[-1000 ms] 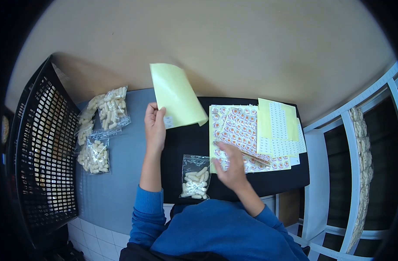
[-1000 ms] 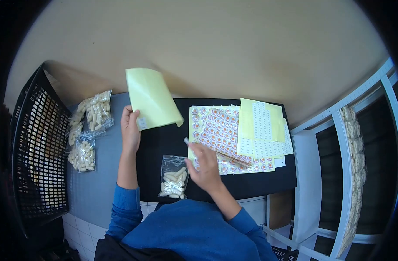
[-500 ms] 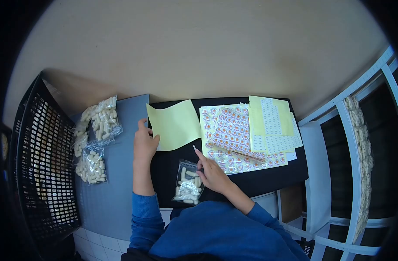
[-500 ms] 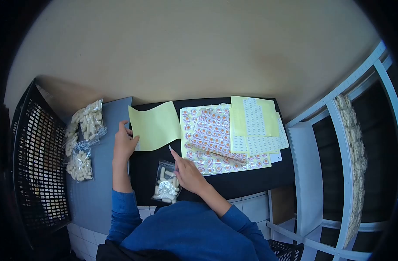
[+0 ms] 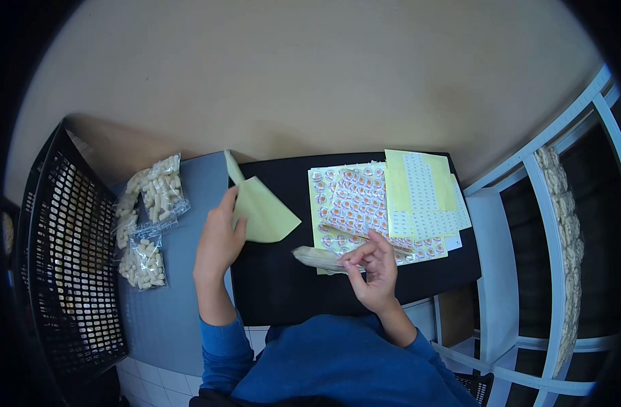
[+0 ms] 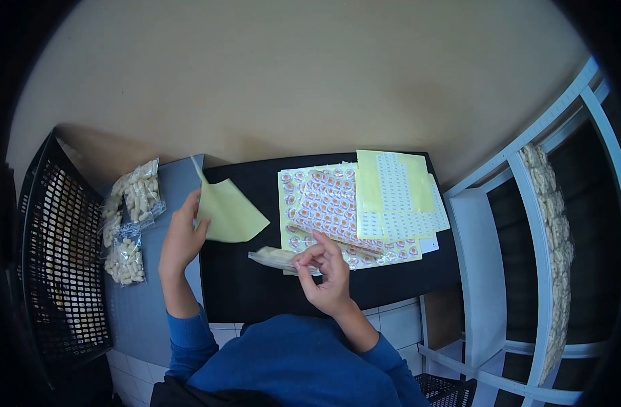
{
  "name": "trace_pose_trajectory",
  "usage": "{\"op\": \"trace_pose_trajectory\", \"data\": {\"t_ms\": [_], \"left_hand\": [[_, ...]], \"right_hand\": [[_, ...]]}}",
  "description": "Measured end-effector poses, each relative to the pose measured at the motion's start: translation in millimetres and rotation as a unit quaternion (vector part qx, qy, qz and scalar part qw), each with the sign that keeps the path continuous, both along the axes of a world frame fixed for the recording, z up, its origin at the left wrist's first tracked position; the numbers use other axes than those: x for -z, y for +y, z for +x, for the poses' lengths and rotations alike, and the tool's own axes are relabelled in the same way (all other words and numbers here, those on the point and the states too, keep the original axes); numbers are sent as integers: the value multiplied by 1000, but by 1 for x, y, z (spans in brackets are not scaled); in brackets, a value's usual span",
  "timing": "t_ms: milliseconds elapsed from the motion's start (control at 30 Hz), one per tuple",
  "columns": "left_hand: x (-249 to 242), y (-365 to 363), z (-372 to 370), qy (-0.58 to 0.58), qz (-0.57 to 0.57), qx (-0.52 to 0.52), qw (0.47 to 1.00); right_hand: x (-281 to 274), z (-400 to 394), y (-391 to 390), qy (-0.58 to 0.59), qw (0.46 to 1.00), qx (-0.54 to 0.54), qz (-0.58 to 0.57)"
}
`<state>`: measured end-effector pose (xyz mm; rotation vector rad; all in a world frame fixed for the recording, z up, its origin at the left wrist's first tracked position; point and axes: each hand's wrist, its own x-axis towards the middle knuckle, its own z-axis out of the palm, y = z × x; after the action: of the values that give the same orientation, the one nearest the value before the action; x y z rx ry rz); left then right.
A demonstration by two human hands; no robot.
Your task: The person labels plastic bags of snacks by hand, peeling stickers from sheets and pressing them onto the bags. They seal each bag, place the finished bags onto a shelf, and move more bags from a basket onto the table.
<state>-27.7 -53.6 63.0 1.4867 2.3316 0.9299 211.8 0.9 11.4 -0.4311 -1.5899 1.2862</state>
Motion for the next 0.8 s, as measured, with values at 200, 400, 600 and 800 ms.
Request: {"op": "trace_pose_trajectory", "data": {"t_ms": [200,400,600,800], "left_hand": [[-44,76,52,-310,222,268,884],[-41,125,79,-596,292,356,658],[87,112,41,-402,43,142,904],[110,78,37,-177,-112,47,977]], "right_hand": [[-14,13,-5,17,999,-32,9],[-17,26,-18,10,998,-48,32],[-27,42,-19,-10,997,-21,69],[-65,47,1,79,995,-24,61]]}}
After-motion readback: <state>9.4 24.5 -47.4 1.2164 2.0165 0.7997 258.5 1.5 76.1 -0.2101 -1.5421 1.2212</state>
